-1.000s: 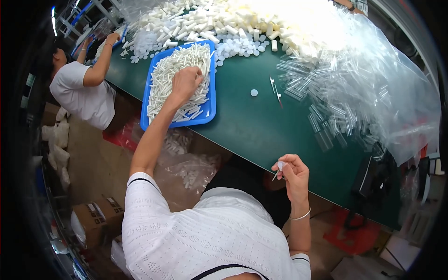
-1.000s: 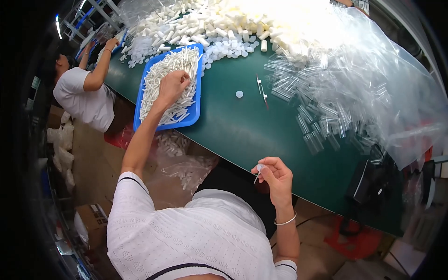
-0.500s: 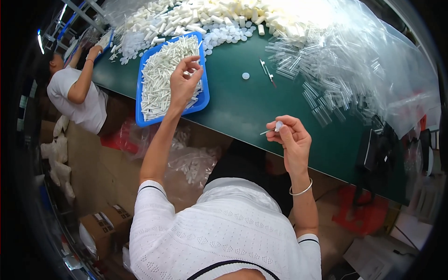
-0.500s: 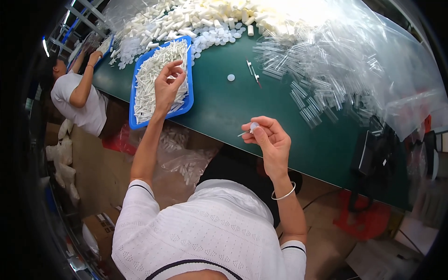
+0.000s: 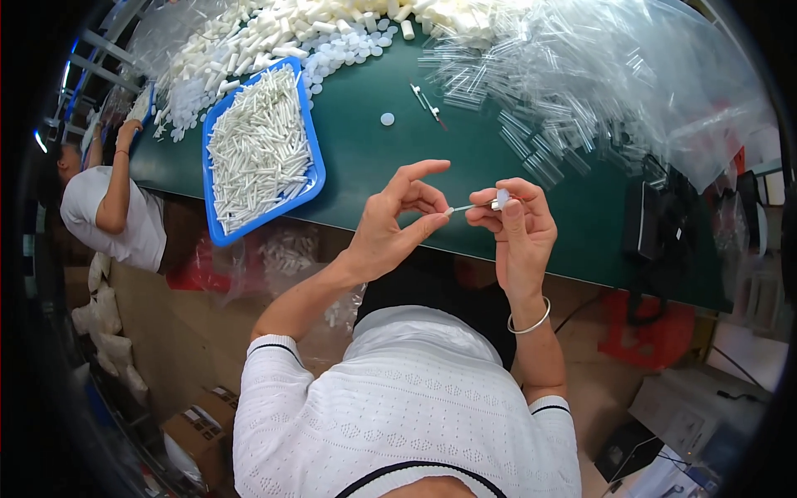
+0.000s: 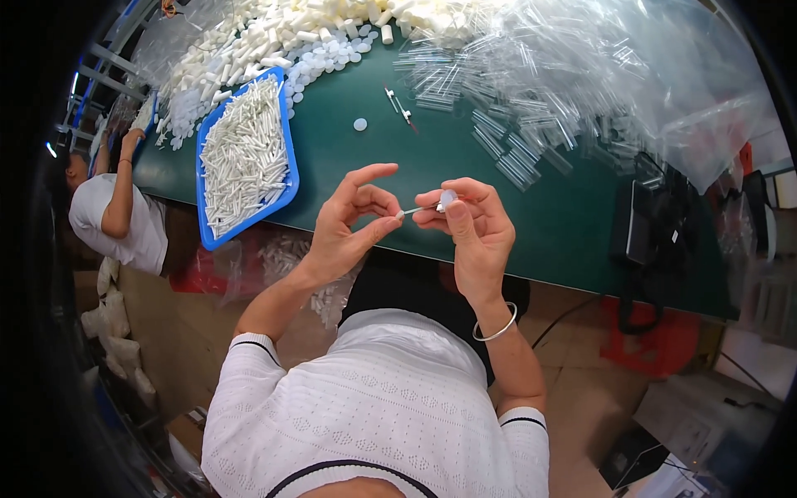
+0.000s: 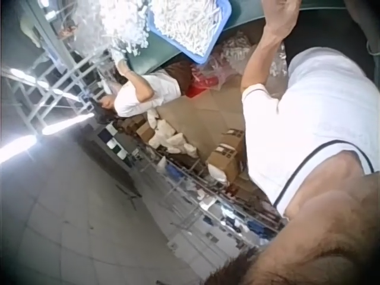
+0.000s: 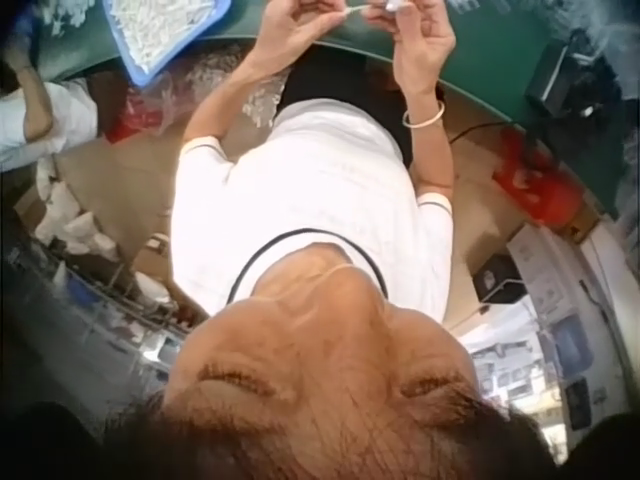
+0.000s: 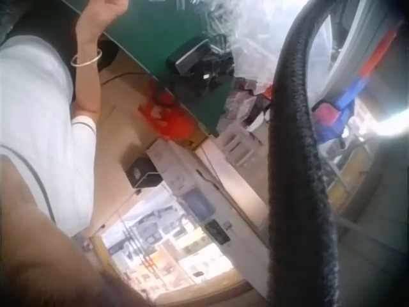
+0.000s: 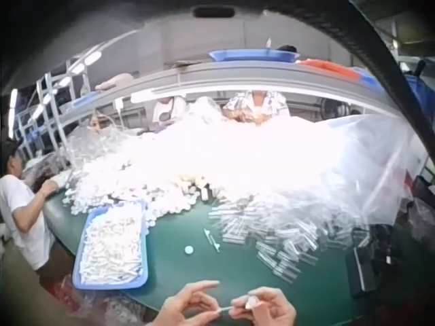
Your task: The person assembles small plastic housing and plastic stem components by hand at a factory workbench.
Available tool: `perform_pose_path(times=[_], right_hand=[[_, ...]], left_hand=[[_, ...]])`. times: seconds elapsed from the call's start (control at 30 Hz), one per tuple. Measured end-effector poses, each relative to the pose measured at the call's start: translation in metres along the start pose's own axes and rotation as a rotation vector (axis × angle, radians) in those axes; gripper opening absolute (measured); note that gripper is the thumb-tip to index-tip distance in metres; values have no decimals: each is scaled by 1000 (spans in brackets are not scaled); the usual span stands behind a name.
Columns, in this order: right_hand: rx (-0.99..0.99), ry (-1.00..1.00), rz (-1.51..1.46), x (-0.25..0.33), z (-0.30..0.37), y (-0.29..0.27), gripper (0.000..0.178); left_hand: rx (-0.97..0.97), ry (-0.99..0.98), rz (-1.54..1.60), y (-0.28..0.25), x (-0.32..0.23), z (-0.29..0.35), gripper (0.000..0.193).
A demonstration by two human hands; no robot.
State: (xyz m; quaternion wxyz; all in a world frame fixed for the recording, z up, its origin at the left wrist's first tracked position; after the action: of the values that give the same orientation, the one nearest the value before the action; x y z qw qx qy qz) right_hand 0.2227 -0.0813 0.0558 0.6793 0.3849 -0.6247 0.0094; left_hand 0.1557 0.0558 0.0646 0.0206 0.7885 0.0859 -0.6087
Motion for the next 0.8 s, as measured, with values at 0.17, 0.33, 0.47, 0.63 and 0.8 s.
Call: perform_pose_path(times=[0.17,0.33,0.47,0.63,0.8], right_hand=[[22,12,12,-1,2,0,27],[18,32,-6,-7,4,-4,26],[-29,67,78,-11,9,-3,24],[-12,72,528,-16,10,-23,16],[2,236,323,-18,17,-28,13]], left_hand=[[4,18,-62,3,-1,0,56],[15,134,-183,6,-11,-2,56],[28,144,-187,12,-11,-8,55],[82,250,-315,24,-29,-16,51],[185,125,-174,34,-11,-26,45]])
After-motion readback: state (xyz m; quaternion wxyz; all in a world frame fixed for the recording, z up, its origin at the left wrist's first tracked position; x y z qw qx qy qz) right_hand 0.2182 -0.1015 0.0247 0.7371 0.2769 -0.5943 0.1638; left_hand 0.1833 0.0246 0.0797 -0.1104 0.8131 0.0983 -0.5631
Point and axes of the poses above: each hand's wrist, its own z-axis away from the middle knuckle, its own y-axis out of the palm, x = y × z, the point moved 10 cm from there along -z, towards the middle knuckle, and after that the axes turned 7 degrees about y, right-handed, at the moved point
